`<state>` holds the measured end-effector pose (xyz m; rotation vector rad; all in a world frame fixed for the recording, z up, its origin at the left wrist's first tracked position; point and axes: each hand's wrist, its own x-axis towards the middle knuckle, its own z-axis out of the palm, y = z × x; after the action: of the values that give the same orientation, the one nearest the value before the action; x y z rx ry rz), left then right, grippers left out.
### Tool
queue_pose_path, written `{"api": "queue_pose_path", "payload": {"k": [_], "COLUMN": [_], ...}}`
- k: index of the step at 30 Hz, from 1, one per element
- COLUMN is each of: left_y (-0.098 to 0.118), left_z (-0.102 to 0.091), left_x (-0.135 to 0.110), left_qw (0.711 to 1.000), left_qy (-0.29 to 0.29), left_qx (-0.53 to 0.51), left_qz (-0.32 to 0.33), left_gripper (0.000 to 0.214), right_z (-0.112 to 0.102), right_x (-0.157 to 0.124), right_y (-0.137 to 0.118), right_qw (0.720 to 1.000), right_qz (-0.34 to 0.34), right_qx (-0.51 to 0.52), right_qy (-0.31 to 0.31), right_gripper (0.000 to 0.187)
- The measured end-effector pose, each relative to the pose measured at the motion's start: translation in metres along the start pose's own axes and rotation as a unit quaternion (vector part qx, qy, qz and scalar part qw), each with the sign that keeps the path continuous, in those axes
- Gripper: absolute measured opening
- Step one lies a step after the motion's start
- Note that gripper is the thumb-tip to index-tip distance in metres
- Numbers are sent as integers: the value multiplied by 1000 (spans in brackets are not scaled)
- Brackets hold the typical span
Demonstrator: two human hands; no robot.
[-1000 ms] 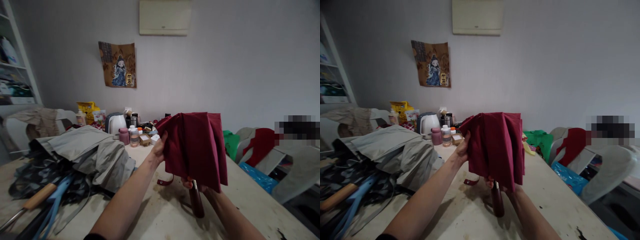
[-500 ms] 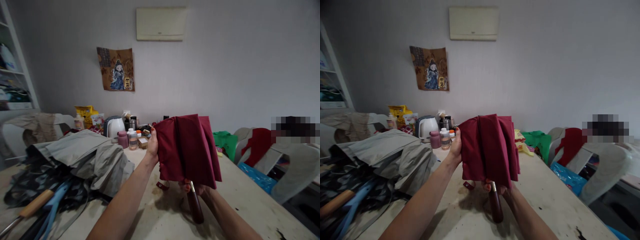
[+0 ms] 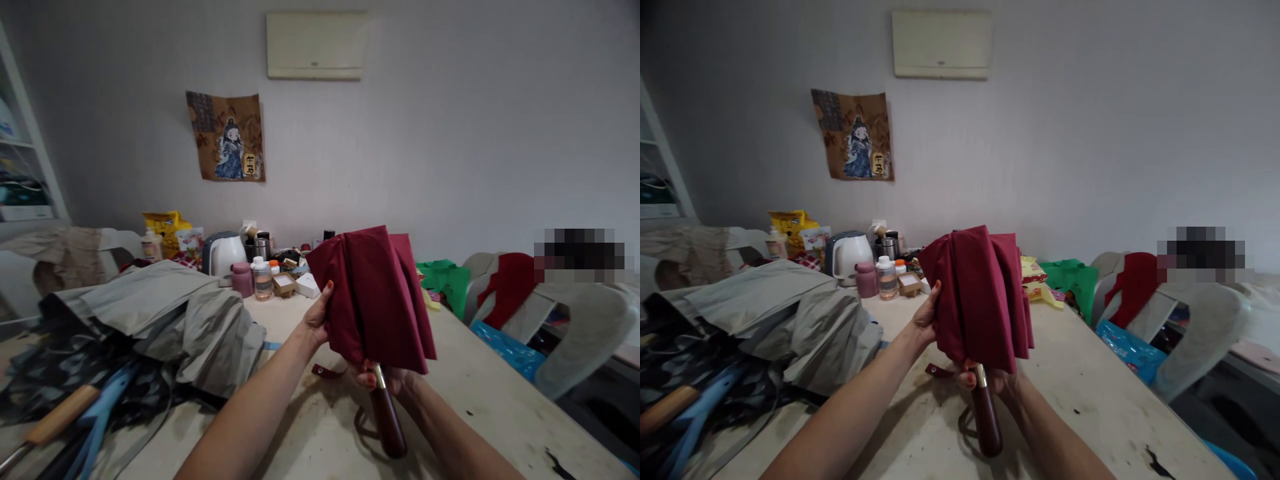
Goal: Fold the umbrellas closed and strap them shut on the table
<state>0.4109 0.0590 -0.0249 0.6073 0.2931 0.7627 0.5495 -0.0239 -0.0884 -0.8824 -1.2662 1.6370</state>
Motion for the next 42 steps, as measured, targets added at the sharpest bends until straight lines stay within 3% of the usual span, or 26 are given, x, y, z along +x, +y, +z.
{"api": "queue_pose_path", "payload": {"k": [4, 8, 11, 14, 16, 20, 22, 24, 27, 32, 35, 38, 42], "left_y": [-3, 11, 24, 26, 20, 3, -3, -5, -3, 8, 15, 17, 12], "left_z": [-6, -11, -19, -30, -37, -43, -41, -38, -30, -19, -17, -19, -13], "left_x": [5, 7, 7, 4, 2, -4, -6, -10, -15, -15, -8, -2, -2], "left_qw": [996, 993, 988, 983, 984, 986, 986, 987, 990, 988, 977, 952, 920], "left_qy": [12, 15, 39, 64, 66, 67, 55, 37, 10, 25, 66, 128, 169], "left_qx": [-46, -49, -49, -40, -43, -61, -59, -38, -1, -3, 21, 46, 125], "left_qz": [80, 111, 142, 165, 162, 137, 145, 155, 138, 151, 202, 275, 330], "left_gripper": [31, 25, 22, 28, 36, 54, 60, 67, 70, 39, 36, 42, 48], "right_z": [1, 5, 17, 30, 32, 26, 24, 23, 22, 20, 22, 18, 2], "right_x": [-1, -1, -3, -6, -7, -6, -4, -1, 3, 6, 6, 6, 2], "right_y": [-4, -12, -19, -22, -21, -9, -1, 8, 19, 14, 0, -18, -40], "right_qw": [995, 991, 999, 984, 987, 995, 978, 953, 924, 981, 1000, 973, 915], "right_qz": [67, 60, 25, 1, -1, 77, 97, 63, 33, 33, 3, -92, -205], "right_qx": [55, 108, 1, -145, -140, 41, 129, 208, 273, 137, -27, -156, -91], "right_qy": [-51, -52, 33, 105, 75, -44, -132, -213, -264, -134, -7, 140, 337], "right_gripper": [42, 64, 51, 30, 23, 27, 26, 23, 31, 52, 42, 35, 53]}}
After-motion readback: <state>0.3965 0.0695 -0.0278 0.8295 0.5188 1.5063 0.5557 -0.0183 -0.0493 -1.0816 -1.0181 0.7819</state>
